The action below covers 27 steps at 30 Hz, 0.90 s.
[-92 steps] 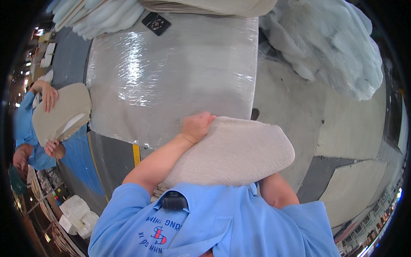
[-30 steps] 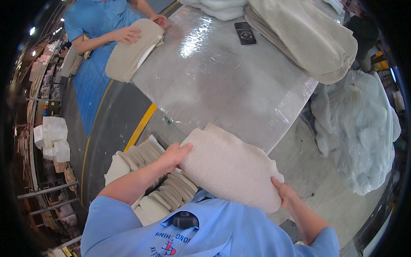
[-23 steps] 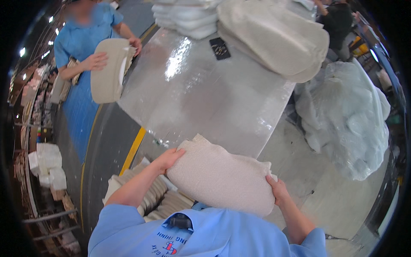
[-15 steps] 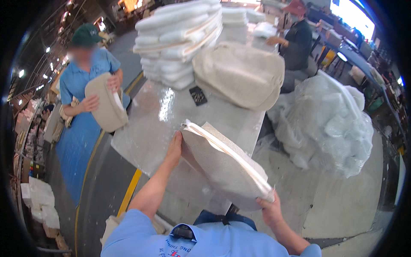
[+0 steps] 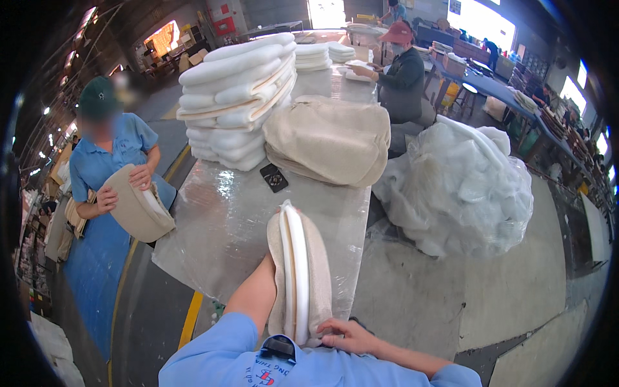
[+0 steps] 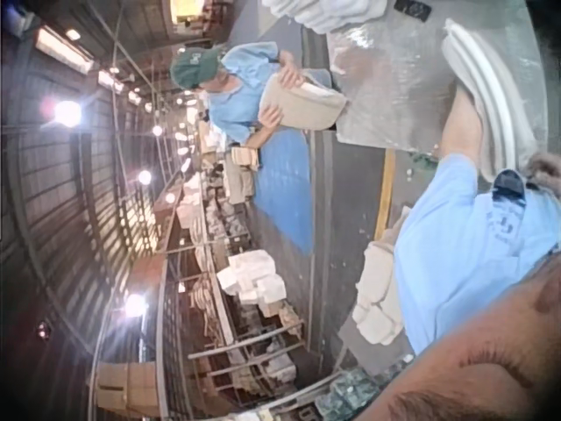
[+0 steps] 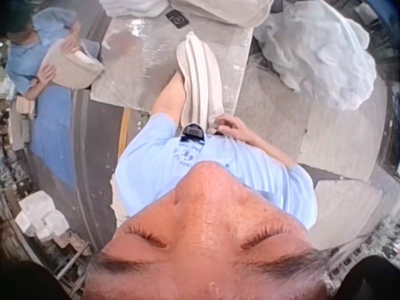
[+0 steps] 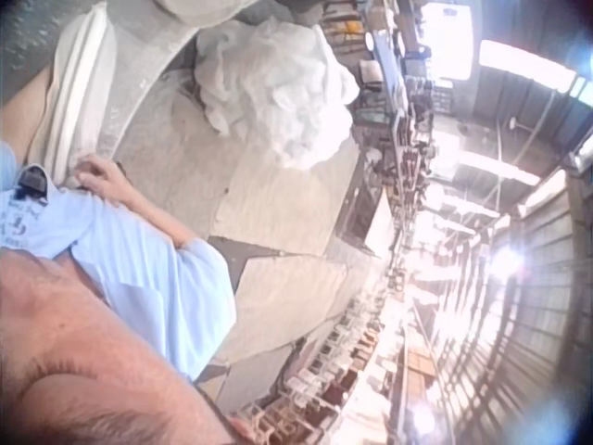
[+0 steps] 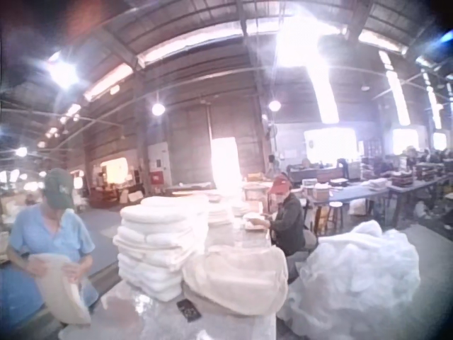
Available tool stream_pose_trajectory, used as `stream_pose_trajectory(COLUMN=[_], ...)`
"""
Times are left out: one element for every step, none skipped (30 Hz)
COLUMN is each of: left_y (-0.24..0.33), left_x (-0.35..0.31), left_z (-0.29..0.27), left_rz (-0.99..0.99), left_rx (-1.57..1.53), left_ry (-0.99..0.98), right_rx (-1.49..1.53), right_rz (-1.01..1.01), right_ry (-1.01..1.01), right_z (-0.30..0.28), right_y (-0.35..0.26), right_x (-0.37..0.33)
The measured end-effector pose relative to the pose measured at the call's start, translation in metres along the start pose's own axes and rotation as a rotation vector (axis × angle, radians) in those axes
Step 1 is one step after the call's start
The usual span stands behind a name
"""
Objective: The person repeatedly picks up white foam inserts and beige fabric covers, inserts the foam into the covers by hand, and places the finished items into a green bag. The person also stacks completed items on the table.
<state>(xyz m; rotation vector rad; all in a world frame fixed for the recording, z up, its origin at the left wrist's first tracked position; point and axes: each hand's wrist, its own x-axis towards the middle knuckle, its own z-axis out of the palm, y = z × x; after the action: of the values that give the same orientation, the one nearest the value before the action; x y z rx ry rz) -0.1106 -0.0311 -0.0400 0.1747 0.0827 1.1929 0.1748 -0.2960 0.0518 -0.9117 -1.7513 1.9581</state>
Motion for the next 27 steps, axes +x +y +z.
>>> stream_pose_trajectory(left_y=[0.004,0.012,0.002,0.003,0.005,0.020,0.010,-0.001,-0.009,-0.030,-0.042,-0.055,-0.071,-0.073,-0.071,-0.065,-0.058,-0.052,-0.044,-0.039,-0.036,-0.035,-0.038,-0.033,-0.047,-0.061,-0.072], left_x=[-0.007,-0.017,-0.010,-0.013,-0.018,-0.040,-0.038,-0.040,-0.049,-0.054,-0.067,-0.082,-0.095,-0.111,-0.131,-0.147,-0.149,-0.142,-0.131,-0.117,-0.101,-0.085,-0.073,-0.066,-0.057,-0.049,-0.045], left_z=[-0.005,-0.009,-0.007,-0.005,-0.002,-0.004,0.000,0.009,0.016,0.023,0.031,0.039,0.048,0.054,0.058,0.061,0.061,0.065,0.071,0.077,0.083,0.085,0.087,0.075,0.080,0.085,0.085], left_rz=[-0.010,-0.068,-0.111,-0.098,-0.087,-0.034,-0.054,-0.074,-0.087,-0.147,-0.184,-0.213,-0.245,-0.167,-0.058,0.059,0.054,0.044,0.041,0.095,0.150,0.202,0.253,0.338,0.294,0.251,0.218], left_rx=[-0.034,-0.038,-0.066,-0.065,-0.058,-0.018,-0.007,0.013,0.053,0.091,0.168,0.281,0.415,0.697,0.986,1.271,1.299,1.320,1.344,1.378,1.408,1.439,1.467,1.578,1.597,1.617,1.650], left_ry=[0.102,-0.151,-0.194,-0.167,-0.113,-0.026,0.060,0.134,0.216,0.316,0.401,0.448,0.470,0.374,0.332,0.280,0.321,0.336,0.338,0.332,0.319,0.308,0.294,0.364,0.438,0.509,0.594], right_rx=[0.072,0.144,0.221,0.204,0.185,0.100,0.042,-0.057,-0.159,0.015,0.145,0.272,0.344,0.426,0.419,0.407,0.393,0.416,0.434,0.452,0.451,0.453,0.453,0.478,0.496,0.512,0.523], right_rz=[0.078,0.155,0.247,0.140,0.029,-0.120,-0.140,-0.201,-0.266,-0.085,0.005,0.094,0.109,0.117,0.133,0.148,0.166,0.134,0.091,0.050,0.006,-0.036,-0.078,-0.109,-0.106,-0.105,-0.109], right_ry=[-0.043,-0.092,-0.097,0.135,0.363,0.504,0.676,0.774,0.856,0.870,0.845,0.834,0.830,0.799,0.777,0.735,0.705,0.683,0.666,0.653,0.608,0.562,0.519,0.450,0.453,0.456,0.428], right_z=[-0.006,-0.015,-0.030,-0.039,-0.046,-0.049,-0.064,-0.081,-0.095,-0.119,-0.133,-0.148,-0.167,-0.174,-0.167,-0.153,-0.142,-0.142,-0.147,-0.153,-0.162,-0.170,-0.179,-0.168,-0.176,-0.184,-0.186], right_y=[-0.006,-0.011,-0.010,-0.008,-0.009,-0.025,-0.031,-0.034,-0.038,-0.036,-0.034,-0.034,-0.028,-0.026,-0.026,-0.030,-0.033,-0.034,-0.039,-0.042,-0.043,-0.043,-0.043,-0.057,-0.052,-0.047,-0.047], right_x=[0.016,0.039,0.056,0.085,0.118,0.161,0.191,0.222,0.249,0.261,0.273,0.282,0.283,0.289,0.297,0.309,0.315,0.315,0.316,0.315,0.311,0.307,0.301,0.311,0.301,0.290,0.285])
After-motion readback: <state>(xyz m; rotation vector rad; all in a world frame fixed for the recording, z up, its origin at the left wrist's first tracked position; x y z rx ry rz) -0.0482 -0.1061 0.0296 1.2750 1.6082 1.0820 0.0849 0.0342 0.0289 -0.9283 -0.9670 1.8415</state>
